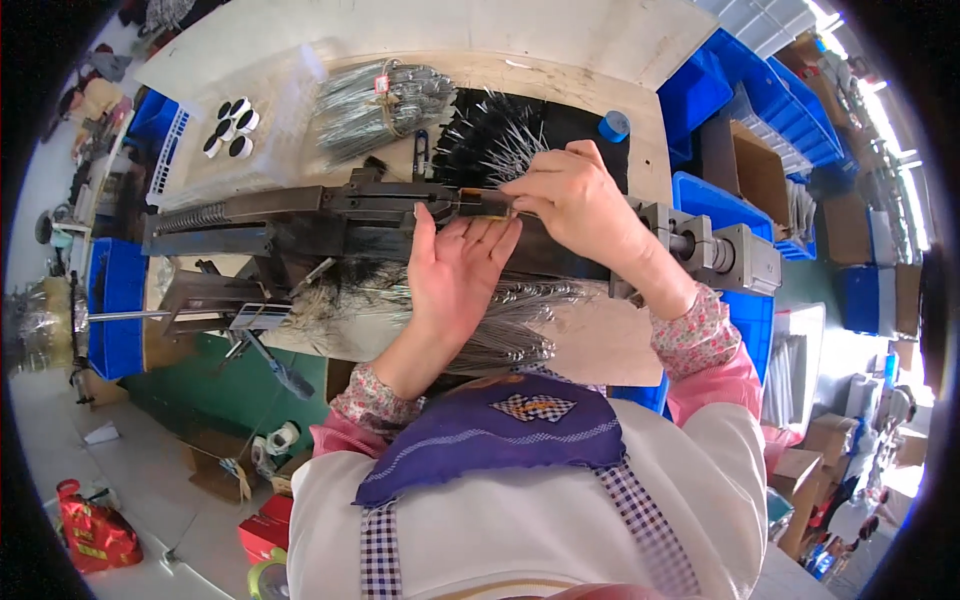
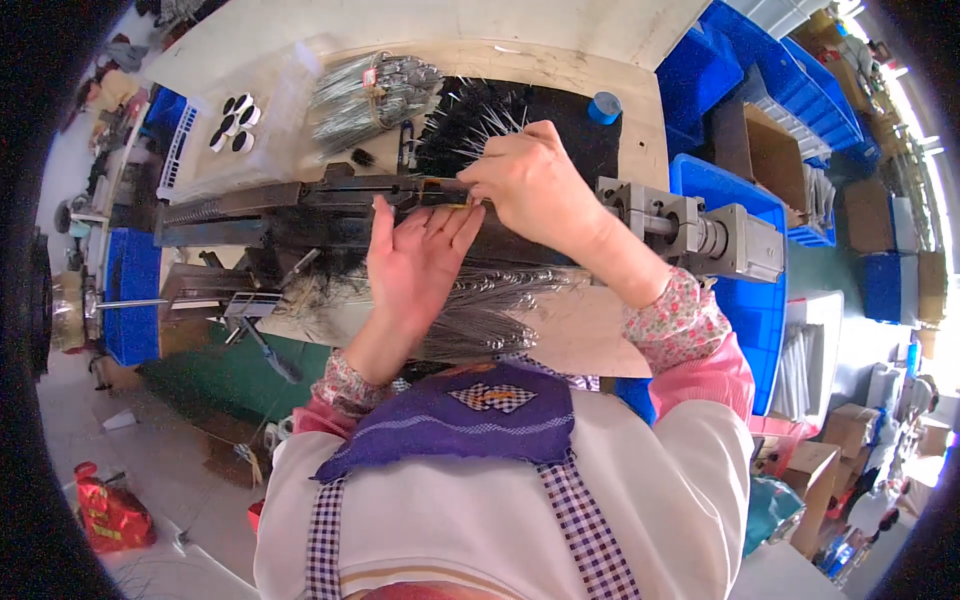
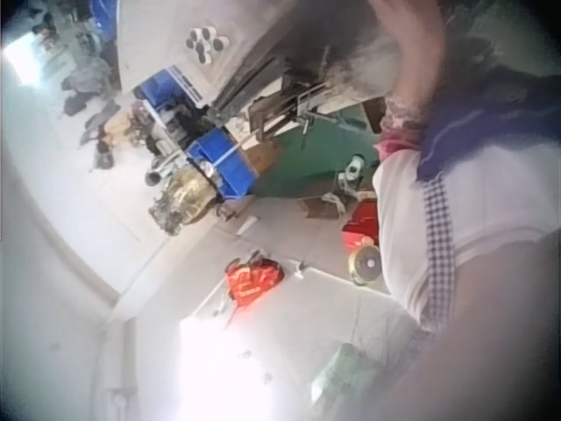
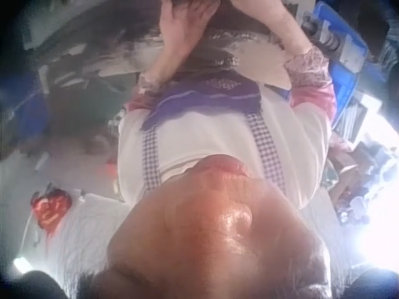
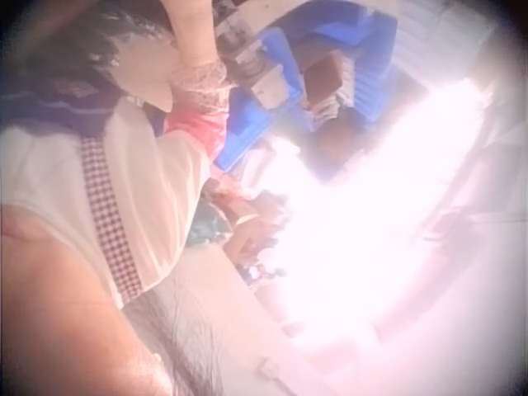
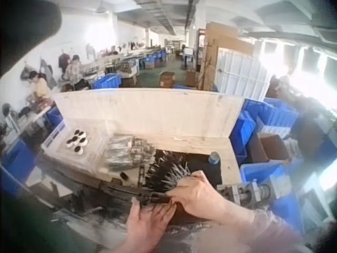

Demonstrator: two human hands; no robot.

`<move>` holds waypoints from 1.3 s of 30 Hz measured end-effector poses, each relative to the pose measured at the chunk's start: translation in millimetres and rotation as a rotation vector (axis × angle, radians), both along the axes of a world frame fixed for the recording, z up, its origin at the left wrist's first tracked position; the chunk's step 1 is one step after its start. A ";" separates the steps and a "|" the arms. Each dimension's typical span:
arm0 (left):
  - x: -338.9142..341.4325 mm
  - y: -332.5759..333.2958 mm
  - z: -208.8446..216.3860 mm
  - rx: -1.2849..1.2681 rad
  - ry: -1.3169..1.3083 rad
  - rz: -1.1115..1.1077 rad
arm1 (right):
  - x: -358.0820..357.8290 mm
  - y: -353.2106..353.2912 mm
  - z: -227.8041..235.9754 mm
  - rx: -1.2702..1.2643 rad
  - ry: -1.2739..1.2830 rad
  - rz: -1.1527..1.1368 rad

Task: The person is assembling small metal hooks or springs using a specialized fixture or manual press on a workbench.

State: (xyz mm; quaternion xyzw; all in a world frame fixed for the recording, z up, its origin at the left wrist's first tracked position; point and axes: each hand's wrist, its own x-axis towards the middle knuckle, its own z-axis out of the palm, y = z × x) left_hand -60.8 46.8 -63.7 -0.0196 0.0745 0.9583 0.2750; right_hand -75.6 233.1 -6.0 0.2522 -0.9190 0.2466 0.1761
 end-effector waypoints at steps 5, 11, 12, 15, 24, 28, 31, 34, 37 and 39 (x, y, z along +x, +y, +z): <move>2.0 6.9 12.0 -0.207 -0.035 0.038 | -12.9 -6.0 -2.8 -0.055 -0.009 -0.013; 3.5 2.6 17.5 -0.284 0.043 -0.007 | -7.9 -10.5 -3.0 -0.034 -0.105 0.009; 5.1 2.3 17.2 -0.284 0.046 -0.004 | -7.3 -11.0 -2.8 -0.019 -0.092 0.008; 3.9 2.1 16.9 -0.253 0.057 -0.013 | -5.3 -13.1 4.1 -0.065 -0.024 0.003; 6.3 -1.5 17.2 -0.268 0.049 0.017 | 12.5 -15.4 47.0 -0.299 -0.147 -0.123; 2.8 -0.9 11.2 -0.232 0.071 0.021 | 28.3 -19.7 29.3 -0.072 -0.053 -0.179; 3.3 -2.7 6.8 -0.237 0.093 0.017 | 26.1 -23.8 23.4 -0.028 -0.046 -0.181; 6.8 1.5 15.1 -0.233 0.016 0.046 | 8.9 -20.4 15.9 -0.138 0.090 -0.082; 8.6 2.2 12.8 -0.192 0.013 0.079 | -1.9 -15.3 2.4 -0.025 0.078 -0.054; 8.9 0.8 11.9 -0.214 0.012 0.054 | -4.4 -16.2 -2.4 -0.032 0.022 -0.027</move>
